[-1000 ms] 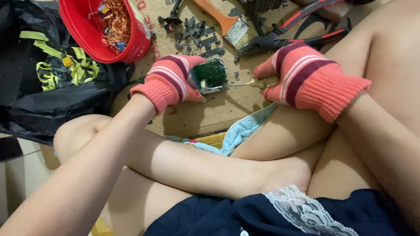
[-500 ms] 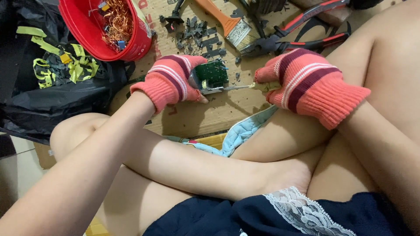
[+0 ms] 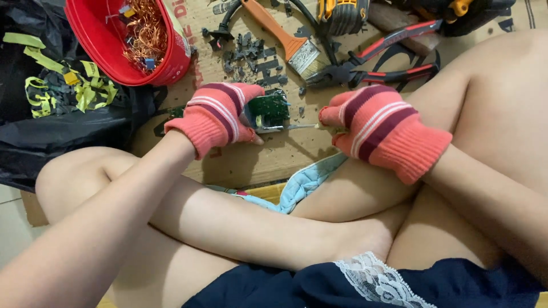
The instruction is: The person sits on the floor and uses a screwdriver to remove screws from a small green circuit board. They then use a knife to pry off a component and place the removed parts into a black plastic bag.
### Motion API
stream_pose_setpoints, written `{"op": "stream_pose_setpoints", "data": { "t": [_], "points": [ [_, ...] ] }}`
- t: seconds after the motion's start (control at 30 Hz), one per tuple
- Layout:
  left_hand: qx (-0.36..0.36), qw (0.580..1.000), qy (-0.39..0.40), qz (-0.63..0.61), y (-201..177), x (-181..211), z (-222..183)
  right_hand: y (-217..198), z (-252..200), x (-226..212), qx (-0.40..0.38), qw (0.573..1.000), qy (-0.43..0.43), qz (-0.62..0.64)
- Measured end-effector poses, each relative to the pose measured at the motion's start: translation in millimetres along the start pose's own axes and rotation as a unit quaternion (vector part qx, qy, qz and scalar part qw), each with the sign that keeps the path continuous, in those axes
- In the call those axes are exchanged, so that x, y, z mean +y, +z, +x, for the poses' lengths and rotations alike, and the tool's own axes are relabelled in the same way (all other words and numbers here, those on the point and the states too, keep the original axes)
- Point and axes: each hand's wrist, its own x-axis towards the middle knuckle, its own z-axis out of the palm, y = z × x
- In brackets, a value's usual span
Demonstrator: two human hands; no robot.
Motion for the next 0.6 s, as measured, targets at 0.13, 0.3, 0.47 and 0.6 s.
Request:
{"op": "stream_pose_setpoints", "data": {
  "t": [0.13, 0.3, 0.47, 0.6],
  "points": [
    [0.001, 1.0, 0.011, 0.006, 2.7, -1.8, 4.0, 0.6, -2.7, -2.7, 0.007, 0.999, -0.01, -0.034],
    [-0.003, 1.0, 0.005, 0.016, 7.4, -5.6, 9.9, 7.8, 7.9, 8.1, -0.027, 0.998, 0.04, 0.04],
    [-0.003, 1.0, 0.002, 0.018, 4.1, -3.2, 7.6, -0.6, -0.2, -7.6, -0.024, 0.999, 0.005, -0.021],
    [-0.007, 1.0, 0.0, 0.025, 5.0, -0.5, 4.9, -7.9, -3.9, -17.1, -0.026, 0.999, 0.019, -0.009]
  ]
}}
